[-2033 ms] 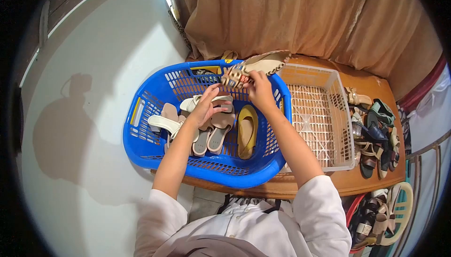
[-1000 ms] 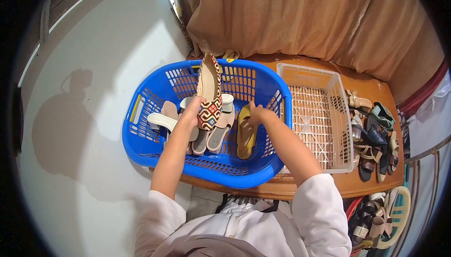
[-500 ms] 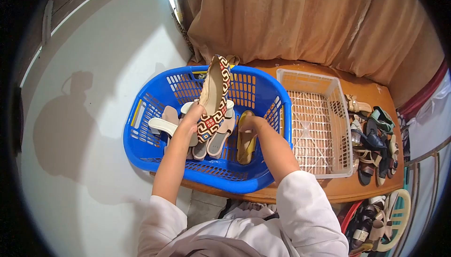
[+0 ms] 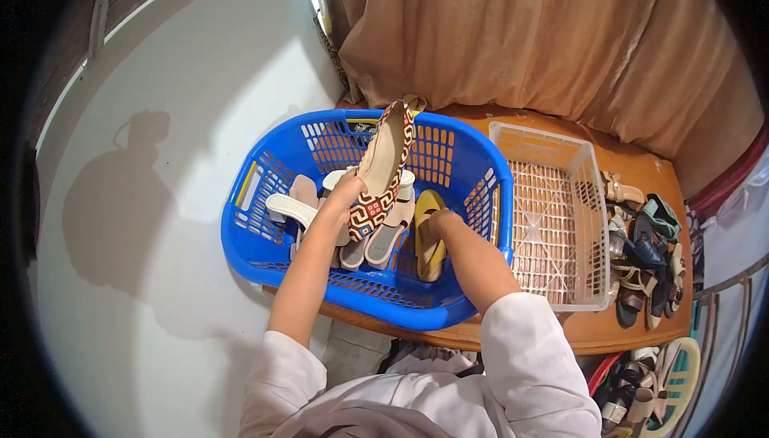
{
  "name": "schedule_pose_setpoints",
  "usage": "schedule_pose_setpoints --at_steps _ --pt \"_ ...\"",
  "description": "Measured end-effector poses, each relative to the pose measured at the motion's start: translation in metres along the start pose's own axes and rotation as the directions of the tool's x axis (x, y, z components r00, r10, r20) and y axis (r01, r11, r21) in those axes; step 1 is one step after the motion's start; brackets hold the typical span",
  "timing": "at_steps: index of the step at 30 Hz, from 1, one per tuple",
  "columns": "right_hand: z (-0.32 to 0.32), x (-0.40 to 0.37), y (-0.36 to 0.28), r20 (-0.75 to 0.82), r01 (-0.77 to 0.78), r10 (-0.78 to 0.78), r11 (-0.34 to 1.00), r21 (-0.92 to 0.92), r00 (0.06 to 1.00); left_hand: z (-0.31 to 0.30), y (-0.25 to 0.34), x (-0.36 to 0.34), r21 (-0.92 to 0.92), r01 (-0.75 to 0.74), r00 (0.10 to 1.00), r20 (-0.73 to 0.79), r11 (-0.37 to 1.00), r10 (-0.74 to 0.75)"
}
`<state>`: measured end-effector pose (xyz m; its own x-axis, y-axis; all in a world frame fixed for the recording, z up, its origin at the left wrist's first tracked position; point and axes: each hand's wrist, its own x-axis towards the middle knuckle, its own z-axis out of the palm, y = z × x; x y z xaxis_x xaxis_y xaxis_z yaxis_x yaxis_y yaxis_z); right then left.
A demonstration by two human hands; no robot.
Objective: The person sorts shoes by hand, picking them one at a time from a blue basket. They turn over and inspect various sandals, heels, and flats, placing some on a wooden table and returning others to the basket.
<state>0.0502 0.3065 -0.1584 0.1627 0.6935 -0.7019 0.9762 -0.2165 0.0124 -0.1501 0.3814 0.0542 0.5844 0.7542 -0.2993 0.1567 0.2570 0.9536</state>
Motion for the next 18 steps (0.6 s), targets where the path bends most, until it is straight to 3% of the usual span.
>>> schedule_pose_setpoints --at_steps 2,5,8,11,15,18 --pt "-0.047 -0.078 -0.015 -0.017 0.047 -0.046 0.996 0.075 0.999 0.002 0.004 -0.003 -0.020 0.033 0.999 -0.001 0.999 -0.033" --pt "-0.035 -0.060 -0.008 -0.087 0.031 -0.021 0.993 0.111 0.996 -0.001 -0.001 0.003 -0.029 0.027 1.000 0.010 0.999 -0.027" --pt "-0.030 -0.053 -0.004 -0.295 -0.016 0.074 0.981 0.193 0.953 0.002 0.006 -0.004 0.016 0.027 1.000 -0.001 1.000 -0.027" --pt "-0.055 -0.087 -0.021 -0.598 -0.095 0.333 0.914 0.394 0.729 -0.002 -0.004 0.006 0.099 -0.022 0.999 -0.032 0.995 0.025" --pt "-0.067 -0.085 -0.013 -0.808 -0.122 0.122 0.991 0.062 0.576 -0.003 -0.010 0.013 0.073 -0.018 0.999 -0.037 0.997 0.020" --pt "-0.070 -0.095 -0.014 -0.815 -0.128 0.118 0.990 0.054 0.568 -0.005 -0.012 0.015 -0.006 -0.011 1.000 -0.001 1.000 0.011"
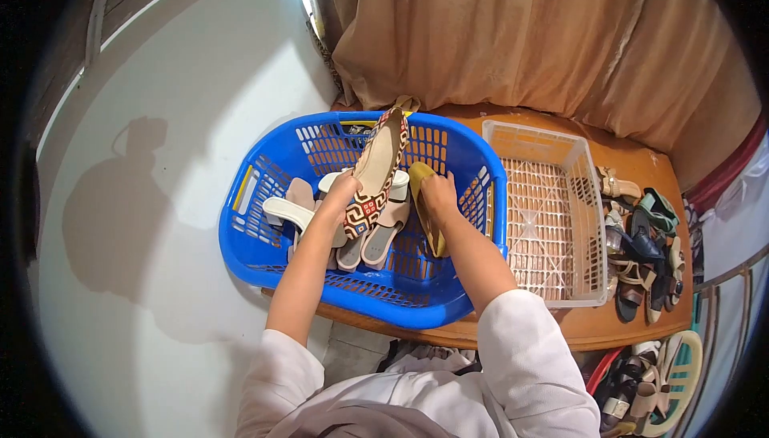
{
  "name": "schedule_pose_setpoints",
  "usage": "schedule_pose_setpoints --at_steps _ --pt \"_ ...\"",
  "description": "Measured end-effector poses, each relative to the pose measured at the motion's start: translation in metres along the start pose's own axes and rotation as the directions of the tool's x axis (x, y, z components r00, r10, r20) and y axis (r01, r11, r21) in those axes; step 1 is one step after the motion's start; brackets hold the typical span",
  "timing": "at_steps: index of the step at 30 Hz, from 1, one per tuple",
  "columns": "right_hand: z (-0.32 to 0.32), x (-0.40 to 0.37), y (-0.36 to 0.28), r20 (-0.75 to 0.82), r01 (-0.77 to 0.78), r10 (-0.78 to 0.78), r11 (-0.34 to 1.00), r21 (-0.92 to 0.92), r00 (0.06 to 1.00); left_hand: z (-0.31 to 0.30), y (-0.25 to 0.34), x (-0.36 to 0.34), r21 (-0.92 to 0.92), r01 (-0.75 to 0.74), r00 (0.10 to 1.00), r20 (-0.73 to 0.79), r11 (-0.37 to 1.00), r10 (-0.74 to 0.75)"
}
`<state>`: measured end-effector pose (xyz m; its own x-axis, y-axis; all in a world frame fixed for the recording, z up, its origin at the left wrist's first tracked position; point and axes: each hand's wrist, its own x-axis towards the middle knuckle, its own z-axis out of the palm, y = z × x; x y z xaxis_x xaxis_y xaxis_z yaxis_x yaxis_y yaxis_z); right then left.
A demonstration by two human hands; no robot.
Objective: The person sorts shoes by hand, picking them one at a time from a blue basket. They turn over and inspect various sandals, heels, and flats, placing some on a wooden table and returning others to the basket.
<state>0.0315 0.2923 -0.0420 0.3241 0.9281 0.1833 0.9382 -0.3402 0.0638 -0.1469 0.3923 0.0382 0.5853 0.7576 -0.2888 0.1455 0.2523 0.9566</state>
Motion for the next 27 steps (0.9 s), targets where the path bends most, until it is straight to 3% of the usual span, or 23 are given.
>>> schedule_pose_setpoints --at_steps 3,6,9,12,15,18,21,23,26,27 --pt "-0.007 -0.002 0.001 0.033 -0.097 0.094 0.990 0.102 0.995 -0.002 -0.002 0.003 0.010 0.002 1.000 -0.001 1.000 -0.002" --pt "0.010 0.009 0.005 -0.039 -0.160 0.177 0.950 0.269 0.984 -0.002 -0.001 0.000 0.025 0.008 1.000 -0.005 1.000 -0.007" --pt "0.000 0.011 0.007 -0.072 -0.112 0.142 0.941 0.319 0.987 -0.004 -0.003 0.005 0.011 0.017 1.000 -0.006 1.000 -0.017" --pt "-0.019 0.012 0.001 -0.120 -0.108 0.196 0.851 0.515 0.973 -0.004 0.001 0.001 -0.010 0.028 1.000 -0.009 1.000 -0.028" --pt "-0.036 0.008 -0.004 -0.235 -0.080 0.230 0.855 0.513 0.945 -0.005 -0.001 0.003 -0.032 0.010 1.000 0.004 0.999 -0.010" --pt "-0.055 0.007 0.000 -0.172 -0.120 0.223 0.877 0.466 0.960 -0.007 -0.002 0.006 -0.052 -0.018 1.000 -0.001 0.998 0.018" --pt "-0.083 0.012 0.018 -0.029 -0.277 0.344 0.800 0.533 0.939 -0.006 0.000 0.003 -0.060 -0.044 0.999 -0.015 0.997 0.044" --pt "-0.085 0.012 0.034 -0.142 -0.180 0.470 0.575 0.798 0.871 -0.008 -0.002 0.006 -0.047 -0.065 0.997 -0.039 0.997 0.063" --pt "-0.081 0.014 0.054 -0.131 -0.032 0.699 0.215 0.976 0.703 -0.010 -0.003 0.008 0.093 -0.135 0.977 -0.151 0.987 0.148" --pt "-0.085 0.015 0.058 -0.145 0.111 0.676 0.094 0.989 0.723 -0.008 0.001 0.005 0.142 -0.141 0.971 -0.172 0.980 0.164"
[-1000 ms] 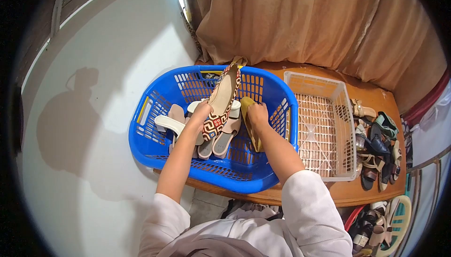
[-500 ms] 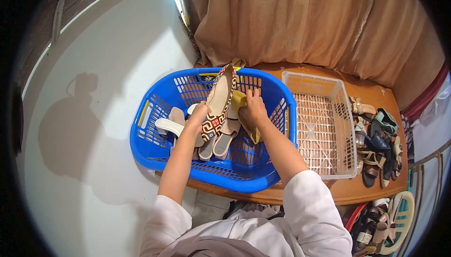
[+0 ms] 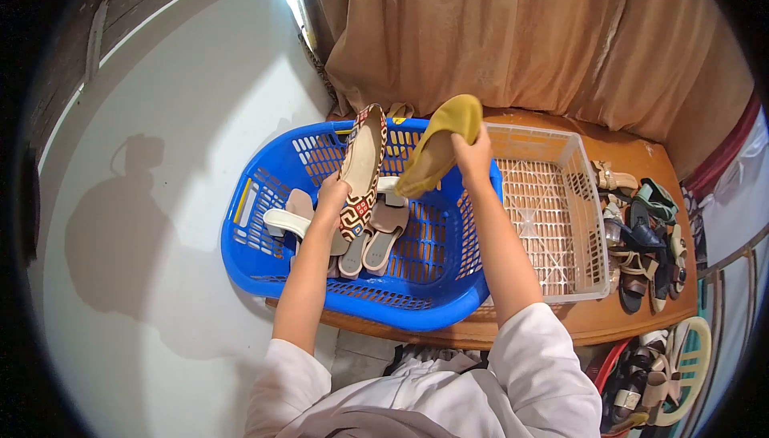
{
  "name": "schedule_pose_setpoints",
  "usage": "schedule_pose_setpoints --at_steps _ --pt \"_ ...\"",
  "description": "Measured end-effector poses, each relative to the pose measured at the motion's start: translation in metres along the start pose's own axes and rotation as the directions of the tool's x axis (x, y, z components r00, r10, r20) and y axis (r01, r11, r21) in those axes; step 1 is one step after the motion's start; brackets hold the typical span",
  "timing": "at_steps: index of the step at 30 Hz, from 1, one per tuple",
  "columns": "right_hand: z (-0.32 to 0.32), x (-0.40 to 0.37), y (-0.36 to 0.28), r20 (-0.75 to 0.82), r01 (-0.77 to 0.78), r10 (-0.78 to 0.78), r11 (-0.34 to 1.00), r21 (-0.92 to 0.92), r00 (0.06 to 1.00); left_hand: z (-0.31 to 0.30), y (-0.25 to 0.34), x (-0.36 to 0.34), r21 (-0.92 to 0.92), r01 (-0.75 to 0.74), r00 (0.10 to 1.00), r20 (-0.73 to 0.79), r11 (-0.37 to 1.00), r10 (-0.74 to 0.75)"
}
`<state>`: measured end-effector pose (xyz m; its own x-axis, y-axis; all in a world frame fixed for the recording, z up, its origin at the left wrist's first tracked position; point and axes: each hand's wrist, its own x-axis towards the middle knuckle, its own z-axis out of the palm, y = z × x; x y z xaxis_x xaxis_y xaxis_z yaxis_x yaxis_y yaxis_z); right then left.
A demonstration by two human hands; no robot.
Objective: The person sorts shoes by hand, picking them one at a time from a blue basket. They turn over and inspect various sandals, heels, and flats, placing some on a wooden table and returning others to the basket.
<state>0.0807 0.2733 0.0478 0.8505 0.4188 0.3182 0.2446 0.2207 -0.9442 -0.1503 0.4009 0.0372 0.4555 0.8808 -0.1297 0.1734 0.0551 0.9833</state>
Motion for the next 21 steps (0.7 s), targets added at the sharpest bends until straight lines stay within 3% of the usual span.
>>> schedule_pose_setpoints --at_steps 1,3,4,7,12,21 --pt "0.000 0.001 -0.002 -0.017 -0.060 0.065 0.974 0.219 0.998 0.000 0.006 -0.004 0.048 -0.014 1.000 -0.024 0.999 0.015" --pt "-0.001 -0.001 -0.013 -0.003 -0.155 0.198 0.772 0.616 0.980 -0.001 0.009 -0.005 0.148 -0.026 0.998 -0.053 0.989 0.034" --pt "-0.002 -0.002 -0.016 0.046 -0.197 0.223 0.724 0.661 0.974 -0.003 0.005 -0.002 0.199 -0.026 0.998 -0.058 0.980 0.038" --pt "0.001 -0.002 -0.011 0.159 -0.268 0.221 0.658 0.704 0.962 -0.001 -0.015 0.014 0.230 -0.016 1.000 -0.021 0.973 0.021" --pt "0.016 -0.011 -0.017 0.228 -0.313 0.215 0.677 0.666 0.950 0.004 -0.014 0.010 0.203 -0.036 0.987 0.160 0.978 0.003" --pt "0.015 -0.008 -0.011 0.373 -0.491 0.334 0.711 0.503 0.866 0.010 0.000 -0.005 0.289 -0.106 0.974 0.225 0.952 0.040"
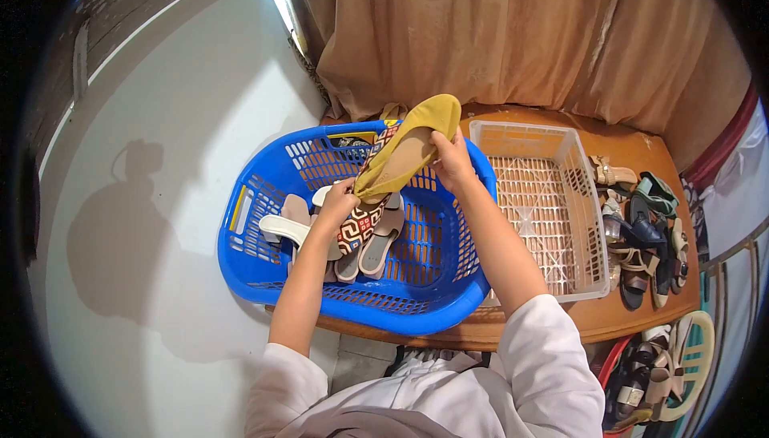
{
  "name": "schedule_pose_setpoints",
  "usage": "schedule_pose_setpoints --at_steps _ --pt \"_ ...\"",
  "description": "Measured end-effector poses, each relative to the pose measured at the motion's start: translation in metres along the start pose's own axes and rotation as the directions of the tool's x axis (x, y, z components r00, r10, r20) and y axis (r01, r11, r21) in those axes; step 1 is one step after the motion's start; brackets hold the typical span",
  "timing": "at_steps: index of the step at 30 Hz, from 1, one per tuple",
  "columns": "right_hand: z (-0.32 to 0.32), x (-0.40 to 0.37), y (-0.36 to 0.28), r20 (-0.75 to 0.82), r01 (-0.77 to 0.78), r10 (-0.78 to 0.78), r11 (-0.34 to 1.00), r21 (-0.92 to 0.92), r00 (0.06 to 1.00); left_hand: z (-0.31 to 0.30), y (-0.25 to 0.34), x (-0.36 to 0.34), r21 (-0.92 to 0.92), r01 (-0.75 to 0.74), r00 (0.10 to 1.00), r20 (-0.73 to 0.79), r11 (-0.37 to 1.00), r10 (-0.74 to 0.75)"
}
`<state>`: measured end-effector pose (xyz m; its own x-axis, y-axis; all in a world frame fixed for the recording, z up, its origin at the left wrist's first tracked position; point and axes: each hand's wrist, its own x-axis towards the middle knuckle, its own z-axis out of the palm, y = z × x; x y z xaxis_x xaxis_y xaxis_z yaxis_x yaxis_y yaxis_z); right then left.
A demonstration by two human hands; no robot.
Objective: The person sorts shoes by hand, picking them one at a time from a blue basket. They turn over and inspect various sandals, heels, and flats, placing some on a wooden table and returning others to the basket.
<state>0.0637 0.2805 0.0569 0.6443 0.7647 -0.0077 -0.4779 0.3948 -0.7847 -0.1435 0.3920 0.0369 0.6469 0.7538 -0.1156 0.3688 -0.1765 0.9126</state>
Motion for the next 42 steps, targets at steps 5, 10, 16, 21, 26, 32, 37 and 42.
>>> schedule_pose_setpoints --at_steps 5,10,16,21,26,32,37,42 --pt "-0.013 0.016 0.013 0.109 0.117 -0.089 0.949 -0.292 0.990 -0.003 0.007 -0.005 -0.103 -0.094 0.990 0.094 0.990 0.103" --pt "0.008 -0.001 -0.003 0.087 -0.097 0.122 0.964 -0.249 0.989 -0.003 0.010 -0.009 0.026 -0.206 0.962 0.188 0.978 0.198" --pt "0.011 0.001 0.000 0.079 -0.224 0.243 0.954 -0.199 0.967 0.000 0.009 -0.013 -0.047 -0.162 0.967 0.189 0.986 0.168" --pt "0.008 0.004 -0.005 -0.034 -0.142 0.144 0.989 0.051 0.989 -0.011 0.046 -0.029 -0.547 0.132 0.979 0.201 0.827 -0.024" --pt "-0.007 0.011 -0.009 -0.150 -0.036 0.051 0.994 0.099 0.987 -0.008 0.047 -0.031 -0.748 0.109 0.988 0.155 0.654 0.013" --pt "0.002 0.001 -0.011 -0.164 0.049 -0.040 0.998 0.049 0.986 -0.005 0.035 -0.022 -0.877 0.200 0.966 0.251 0.436 0.062" --pt "-0.002 0.003 -0.014 -0.074 -0.079 0.079 0.997 0.005 0.994 -0.010 0.045 -0.026 -0.910 0.217 0.959 0.267 0.354 0.098" --pt "-0.010 0.015 0.003 -0.033 -0.048 0.045 0.993 -0.110 0.998 -0.015 0.044 -0.025 -0.895 0.186 0.969 0.236 0.406 0.075"
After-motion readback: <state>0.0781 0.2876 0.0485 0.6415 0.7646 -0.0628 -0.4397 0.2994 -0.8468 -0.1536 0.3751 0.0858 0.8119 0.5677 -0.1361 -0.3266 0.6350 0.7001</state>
